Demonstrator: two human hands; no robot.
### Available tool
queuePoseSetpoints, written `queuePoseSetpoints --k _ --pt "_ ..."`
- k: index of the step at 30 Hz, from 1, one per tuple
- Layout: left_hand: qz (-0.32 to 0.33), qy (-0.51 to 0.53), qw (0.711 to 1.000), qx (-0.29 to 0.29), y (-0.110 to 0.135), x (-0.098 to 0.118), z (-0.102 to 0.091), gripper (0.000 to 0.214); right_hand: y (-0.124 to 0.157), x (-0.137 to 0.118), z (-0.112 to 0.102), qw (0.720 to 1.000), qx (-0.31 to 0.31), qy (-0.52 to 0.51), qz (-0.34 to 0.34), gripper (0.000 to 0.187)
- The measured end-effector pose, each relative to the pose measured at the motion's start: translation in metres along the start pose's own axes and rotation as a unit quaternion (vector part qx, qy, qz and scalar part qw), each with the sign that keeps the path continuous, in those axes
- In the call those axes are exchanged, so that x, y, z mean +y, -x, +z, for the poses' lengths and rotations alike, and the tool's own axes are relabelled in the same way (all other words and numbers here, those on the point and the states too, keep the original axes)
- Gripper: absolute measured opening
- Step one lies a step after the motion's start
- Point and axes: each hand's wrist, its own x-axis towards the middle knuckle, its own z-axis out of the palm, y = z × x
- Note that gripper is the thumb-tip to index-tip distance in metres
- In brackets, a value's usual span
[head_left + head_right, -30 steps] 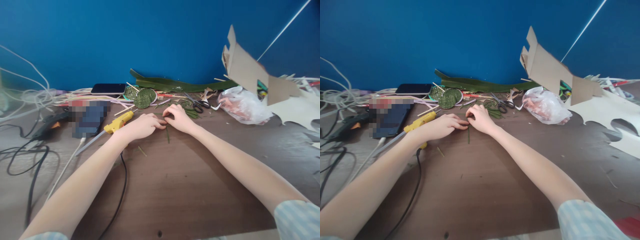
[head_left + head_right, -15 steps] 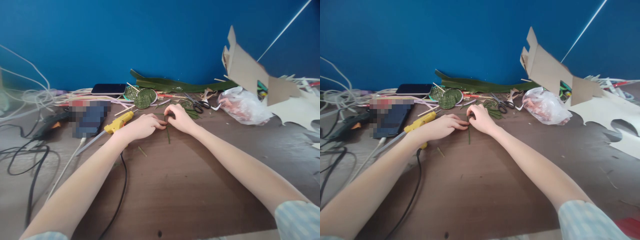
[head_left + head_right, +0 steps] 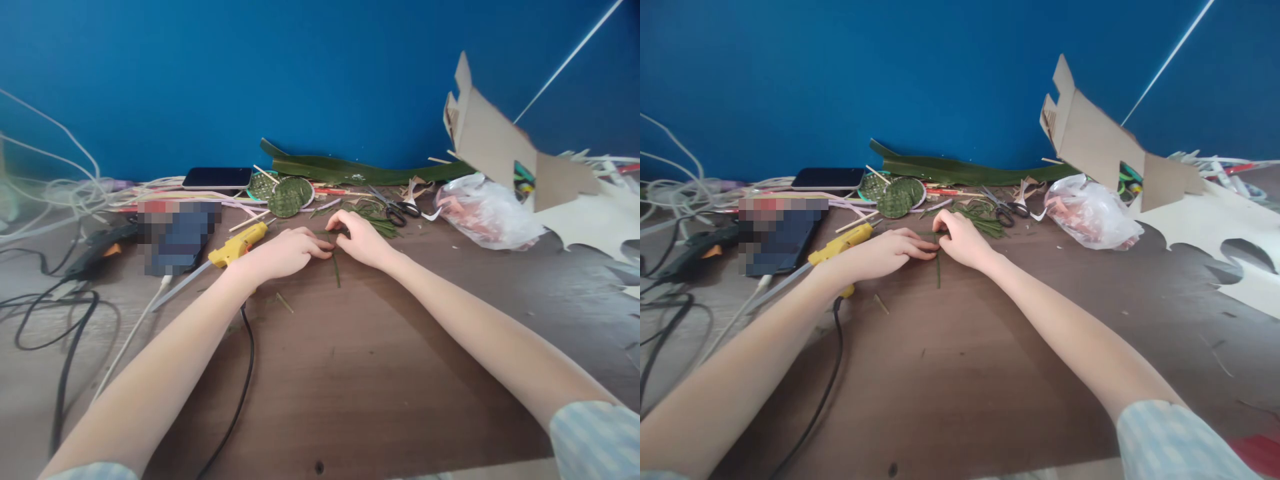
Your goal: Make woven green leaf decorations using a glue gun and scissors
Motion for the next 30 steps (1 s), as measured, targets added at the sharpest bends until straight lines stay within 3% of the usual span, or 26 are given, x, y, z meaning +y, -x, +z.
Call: queuePoseSetpoints --k 5,9,23,30 --pt "-0.002 -0.01 1.0 -0.001 -0.0007 -0.0006 0.0008 0.056 -0.0004 0.0044 0.0044 0.997 0.023 0.065 -0.03 0.011" --pt "-0.001 -0.015 1.0 -0.003 -0.0012 0.0001 0.0004 0.056 -0.0008 0.0049 0.0061 0.995 0.032 0.096 -0.008 0.006" --pt "0.001 -0.013 1.0 -0.003 -0.0015 -0.0001 -0.0004 0.056 -0.0006 0.0029 0.0052 0.997 0.011 0.074 -0.005 0.014" --pt "-0.009 -0.003 1.0 -0.002 -0.0005 0.0012 -0.0013 0.056 0.0004 0.0007 0.0023 1.0 0.018 0.011 -0.014 0.017"
